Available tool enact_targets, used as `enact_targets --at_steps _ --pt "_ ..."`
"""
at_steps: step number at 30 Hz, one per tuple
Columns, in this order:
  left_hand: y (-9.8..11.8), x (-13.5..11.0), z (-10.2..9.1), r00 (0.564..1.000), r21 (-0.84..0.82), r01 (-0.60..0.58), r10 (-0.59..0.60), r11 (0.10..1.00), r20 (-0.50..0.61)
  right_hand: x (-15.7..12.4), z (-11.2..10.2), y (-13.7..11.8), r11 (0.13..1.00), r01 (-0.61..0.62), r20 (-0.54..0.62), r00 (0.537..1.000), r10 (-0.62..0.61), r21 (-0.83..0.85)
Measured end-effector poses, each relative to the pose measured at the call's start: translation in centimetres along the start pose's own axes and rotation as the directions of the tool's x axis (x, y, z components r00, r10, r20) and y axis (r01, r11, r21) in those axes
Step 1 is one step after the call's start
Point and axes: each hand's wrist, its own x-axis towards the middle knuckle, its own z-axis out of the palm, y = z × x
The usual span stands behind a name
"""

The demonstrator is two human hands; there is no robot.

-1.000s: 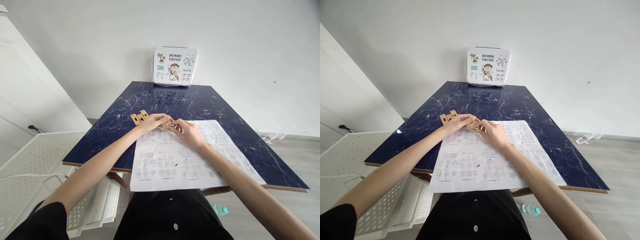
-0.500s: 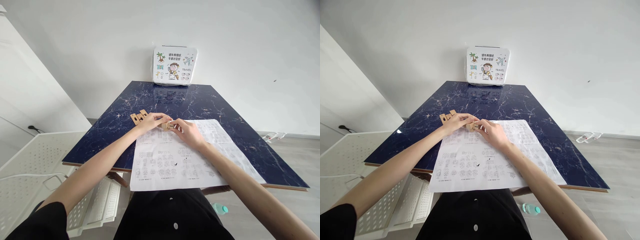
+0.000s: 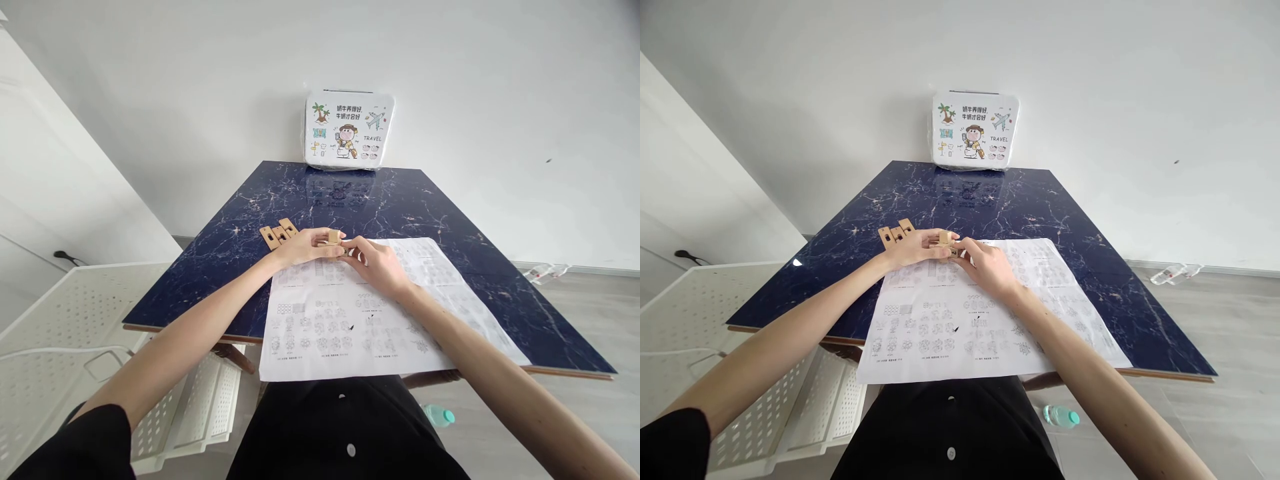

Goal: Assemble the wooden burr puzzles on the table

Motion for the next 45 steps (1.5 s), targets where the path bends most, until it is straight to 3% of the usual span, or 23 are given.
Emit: enact_targets --at_steps 8,15,19,23,32,38,45 --pt "0.7 -0.1 0.2 0.997 -0.072 -0.007 0.002 0.997 -0.077 0.2 0.2 0.2 1.0 -0.006 -0.055 0.998 0.005 -0.021" --pt "0.2 0.0 0.2 0.998 0.036 0.039 -0.037 0.999 -0.051 0.2 0.1 -0.2 0.996 0.061 -0.017 0.998 -0.063 -0.063" --pt "0.4 0.0 -0.1 0.999 -0.055 0.029 -0.031 0.998 -0.036 0.2 0.1 0.0 0.999 0.034 -0.044 0.998 -0.035 -0.026" --pt "0.6 -0.2 -0.6 0.999 -0.125 0.006 0.001 0.992 0.054 0.0 0.0 0.3 1.0 0.014 -0.062 0.998 -0.013 0.005" --pt "0.9 -0.4 0.0 0.998 -0.095 -0.067 0.065 0.993 -0.021 0.0 -0.1 0.5 0.997 -0.011 -0.062 0.998 0.016 0.073" --pt "1.0 -0.3 -0.1 0.997 -0.116 -0.069 0.065 0.991 -0.038 0.1 0.0 0.4 1.0 0.018 -0.09 0.996 -0.016 0.023" --pt "0.6 -0.3 0.3 0.999 -0.026 -0.041 0.04 0.999 -0.023 0.3 -0.1 0.2 0.999 0.045 -0.059 0.997 -0.045 0.011"
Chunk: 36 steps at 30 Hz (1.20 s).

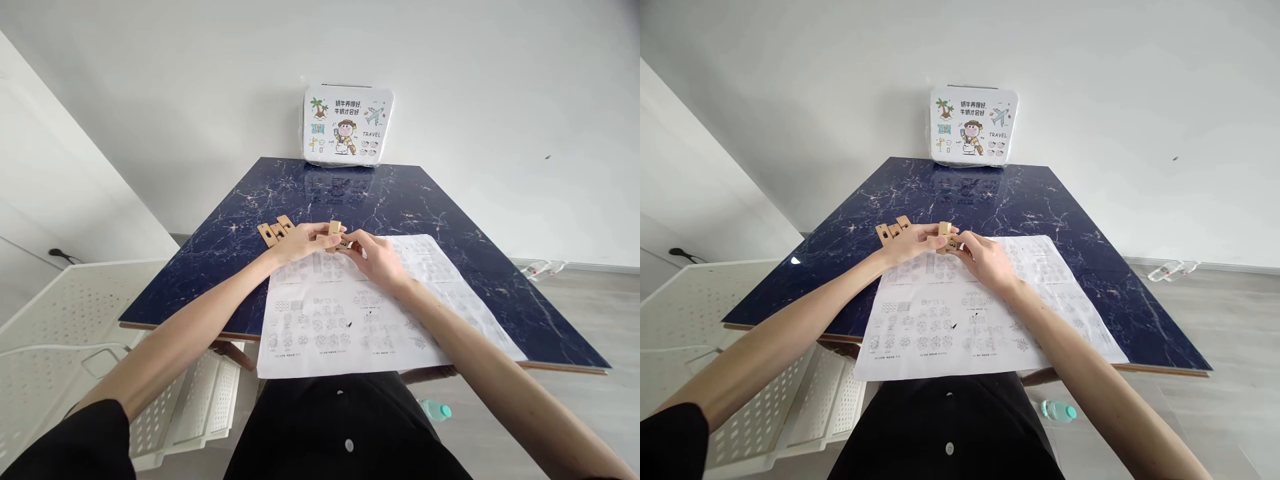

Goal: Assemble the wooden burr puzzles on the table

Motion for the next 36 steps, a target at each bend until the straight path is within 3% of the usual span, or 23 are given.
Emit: enact_targets --at_steps 11,17,24,29,32,36 --pt "0.5 -0.2 0.9 0.994 0.042 0.034 -0.038 0.999 0.1 0.0 0.1 -0.4 0.985 -0.154 0.019 0.988 0.153 0.083" --pt "0.6 -0.4 1.5 0.998 0.024 0.042 -0.043 0.999 0.047 0.2 0.0 -1.2 0.984 -0.139 0.036 0.99 0.136 0.111" --pt "0.0 0.1 1.1 0.999 -0.061 -0.035 0.037 0.997 0.023 0.6 0.2 -1.1 0.98 -0.104 -0.131 0.983 0.128 0.172" --pt "-0.1 0.0 1.2 1.0 -0.009 -0.004 0.004 1.0 -0.013 0.7 0.2 -1.1 0.979 -0.135 -0.087 0.985 0.149 0.151" --pt "-0.1 0.1 1.1 0.999 -0.07 0.012 -0.015 0.997 -0.03 0.7 -0.1 -1.0 0.983 -0.133 -0.107 0.983 0.147 0.129" --pt "-0.5 0.4 -0.3 0.988 -0.158 -0.027 0.002 0.987 -0.157 0.7 -0.7 -0.7 0.975 -0.182 -0.181 0.962 0.203 0.126"
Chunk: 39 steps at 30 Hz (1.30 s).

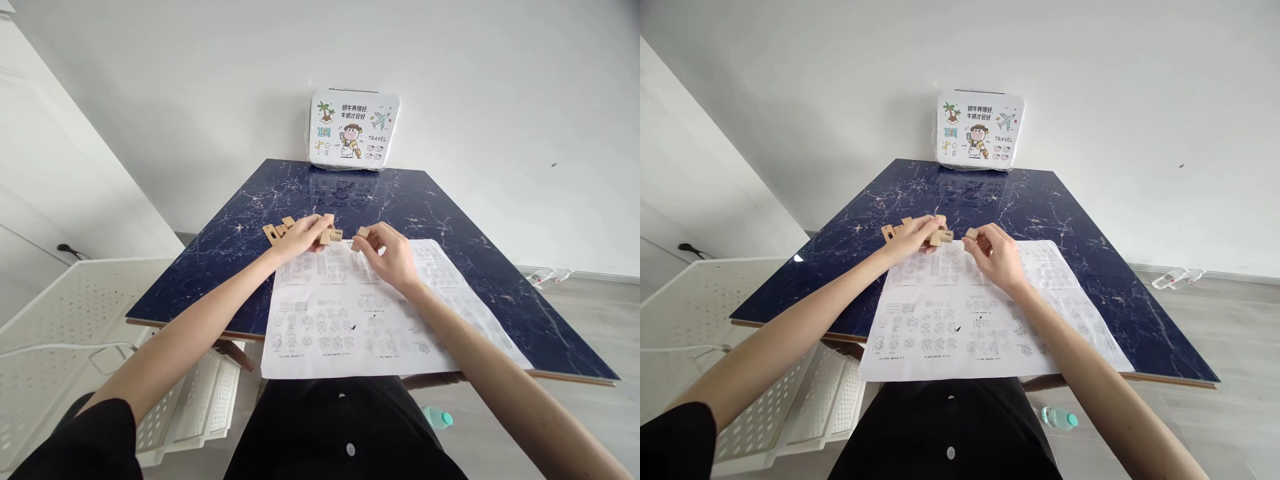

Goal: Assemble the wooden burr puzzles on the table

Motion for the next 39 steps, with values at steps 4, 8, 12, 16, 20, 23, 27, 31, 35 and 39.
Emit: enact_targets --at_steps 4,8,12,16,20,23,27,31,35,39 --pt "-0.3 0.3 -0.9 0.995 -0.078 -0.03 0.023 0.996 -0.098 -0.1 0.2 0.5 0.992 -0.126 0.178 0.976 0.129 -0.028" --pt "-0.1 0.0 -0.1 1.0 -0.06 -0.009 0.009 0.998 -0.005 -0.4 0.9 0.7 0.986 -0.094 0.259 0.957 0.129 -0.141" --pt "0.6 -0.6 0.8 0.996 0.032 -0.012 0.009 0.999 0.093 -0.5 0.9 0.5 0.993 -0.094 0.195 0.975 0.106 -0.071" --pt "0.5 -0.8 1.1 0.99 0.11 -0.025 0.009 0.994 0.14 -0.5 0.7 0.1 0.999 -0.048 0.21 0.977 0.044 0.016" --pt "0.2 -0.6 1.2 0.982 0.072 -0.032 0.018 0.997 0.187 -0.5 0.8 -0.2 0.996 -0.074 0.241 0.969 0.059 0.052" --pt "0.2 -0.6 1.2 0.977 0.026 -0.01 0.004 1.0 0.215 -0.4 0.7 -0.2 0.993 -0.082 0.223 0.973 0.06 0.089" --pt "0.5 -0.7 1.0 0.972 -0.031 0.074 -0.065 0.997 0.226 -0.2 0.7 -0.1 0.995 -0.039 0.173 0.985 0.023 0.091" --pt "0.6 -0.7 0.6 0.955 -0.084 0.156 -0.128 0.984 0.267 -0.2 0.7 0.0 0.997 0.001 0.149 0.989 -0.012 0.078" --pt "0.6 -0.7 0.4 0.944 -0.139 0.198 -0.151 0.97 0.292 -0.3 0.7 -0.2 0.996 0.067 0.137 0.988 -0.076 0.064" --pt "0.8 -0.7 0.3 0.935 -0.193 0.232 -0.165 0.953 0.314 -0.3 0.7 -0.3 0.989 0.14 0.106 0.984 -0.145 0.045"
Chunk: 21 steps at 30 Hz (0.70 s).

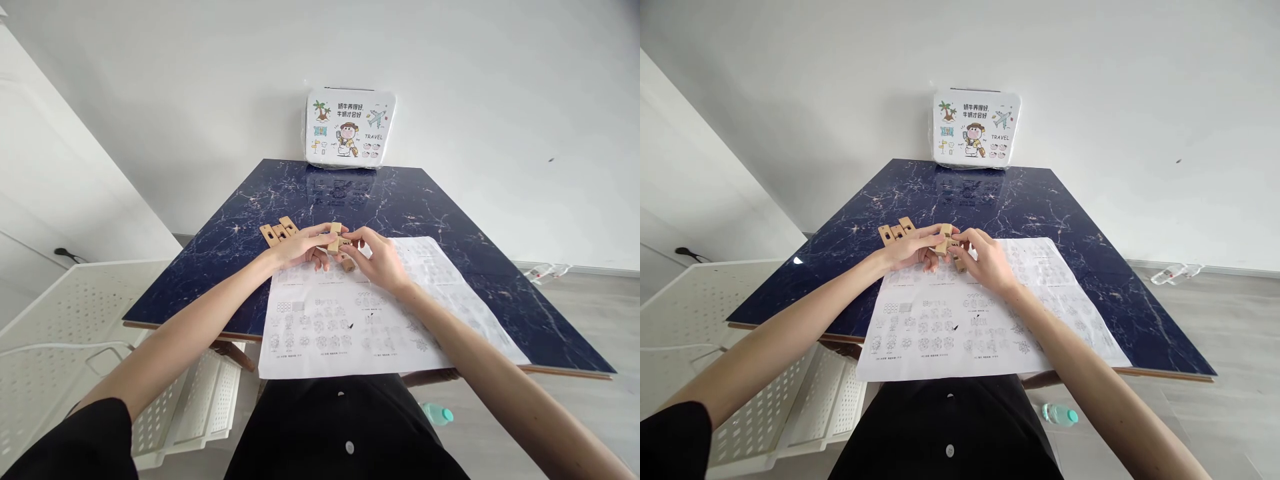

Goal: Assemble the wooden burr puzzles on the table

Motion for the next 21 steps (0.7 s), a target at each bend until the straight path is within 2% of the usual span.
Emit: enact_targets --at_steps 4,11,14,16,19,21 --pt "-0.01 0.08 -0.1 0.999 -0.054 0.018 -0.016 0.998 0.038 -0.03 -0.07 0.2 0.998 0.066 0.011 0.998 -0.065 -0.013" --pt "-0.08 0.07 -0.34 0.999 -0.087 -0.03 0.032 0.996 0.027 -0.09 -0.09 0.02 0.999 -0.033 -0.006 0.999 0.033 -0.011" --pt "0.24 -0.17 -0.36 0.997 -0.047 0.007 -0.003 0.999 0.082 0.03 -0.22 -0.08 0.996 -0.087 -0.049 0.995 0.087 -0.008" --pt "0.39 -0.22 -0.25 0.996 0.006 -0.022 0.021 1.0 0.089 0.15 -0.35 -0.06 0.992 -0.122 -0.101 0.987 0.121 -0.004" --pt "0.23 -0.11 0.09 0.989 0.172 -0.119 0.132 0.978 -0.066 0.3 -0.45 0.2 0.984 -0.177 -0.193 0.967 0.167 -0.035" --pt "-0.19 0.0 0.32 0.953 0.346 -0.14 0.221 0.928 -0.206 0.32 -0.37 0.57 0.971 -0.223 -0.236 0.951 0.198 -0.083"
